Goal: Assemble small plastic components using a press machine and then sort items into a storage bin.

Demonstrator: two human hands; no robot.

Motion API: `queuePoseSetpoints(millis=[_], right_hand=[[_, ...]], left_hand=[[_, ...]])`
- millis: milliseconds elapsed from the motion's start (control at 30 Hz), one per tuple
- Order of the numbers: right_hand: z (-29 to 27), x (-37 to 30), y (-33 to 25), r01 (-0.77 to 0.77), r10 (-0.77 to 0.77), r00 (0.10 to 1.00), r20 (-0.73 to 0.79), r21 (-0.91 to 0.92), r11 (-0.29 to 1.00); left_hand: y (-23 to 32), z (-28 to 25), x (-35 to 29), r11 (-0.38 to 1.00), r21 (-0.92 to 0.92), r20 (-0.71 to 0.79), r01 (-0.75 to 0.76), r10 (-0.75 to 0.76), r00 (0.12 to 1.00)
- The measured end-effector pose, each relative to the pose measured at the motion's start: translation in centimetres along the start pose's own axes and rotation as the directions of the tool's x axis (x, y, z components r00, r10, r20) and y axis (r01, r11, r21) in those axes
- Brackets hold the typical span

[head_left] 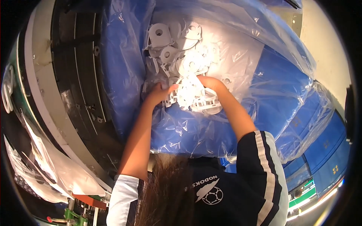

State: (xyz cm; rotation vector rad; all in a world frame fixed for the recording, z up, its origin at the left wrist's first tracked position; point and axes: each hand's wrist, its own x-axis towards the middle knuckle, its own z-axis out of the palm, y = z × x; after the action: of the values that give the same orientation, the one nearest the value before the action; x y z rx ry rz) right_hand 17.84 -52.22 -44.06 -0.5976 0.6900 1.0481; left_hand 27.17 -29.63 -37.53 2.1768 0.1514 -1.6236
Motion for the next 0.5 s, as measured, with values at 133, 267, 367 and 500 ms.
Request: queuePoseSetpoints(millis=[133, 267, 367, 500], right_hand=[[0.9, 0.5, 0.6, 0.062, -0.066, 0.997, -0.028, -0.126, 0.99], [1.2, 1.2, 1.1, 0.019, -0.02, 0.995, -0.1, -0.013, 1.0], [0.8, 1.2, 2.2, 0.037, -0.028, 0.999, -0.026, 0.419, 0.907], [-0.3, 1.6, 3.9, 0.106, -0.192, 0.967, 0.168, 0.419, 0.902]], left_hand=[[-0.3, -0.3, 0.2, 0.957, -0.283, 0.056, 0.059, -0.045, 0.997], [0.8, 0.3, -0.9, 0.983, -0.183, -0.117, -0.005, -0.016, 0.993], [1.7, -1.1, -2.5, 0.957, -0.289, 0.046, -0.019, 0.034, 0.998], [1.9, -1.4, -3.9, 0.935, -0.352, 0.139, -0.047, 0.102, 0.985]])
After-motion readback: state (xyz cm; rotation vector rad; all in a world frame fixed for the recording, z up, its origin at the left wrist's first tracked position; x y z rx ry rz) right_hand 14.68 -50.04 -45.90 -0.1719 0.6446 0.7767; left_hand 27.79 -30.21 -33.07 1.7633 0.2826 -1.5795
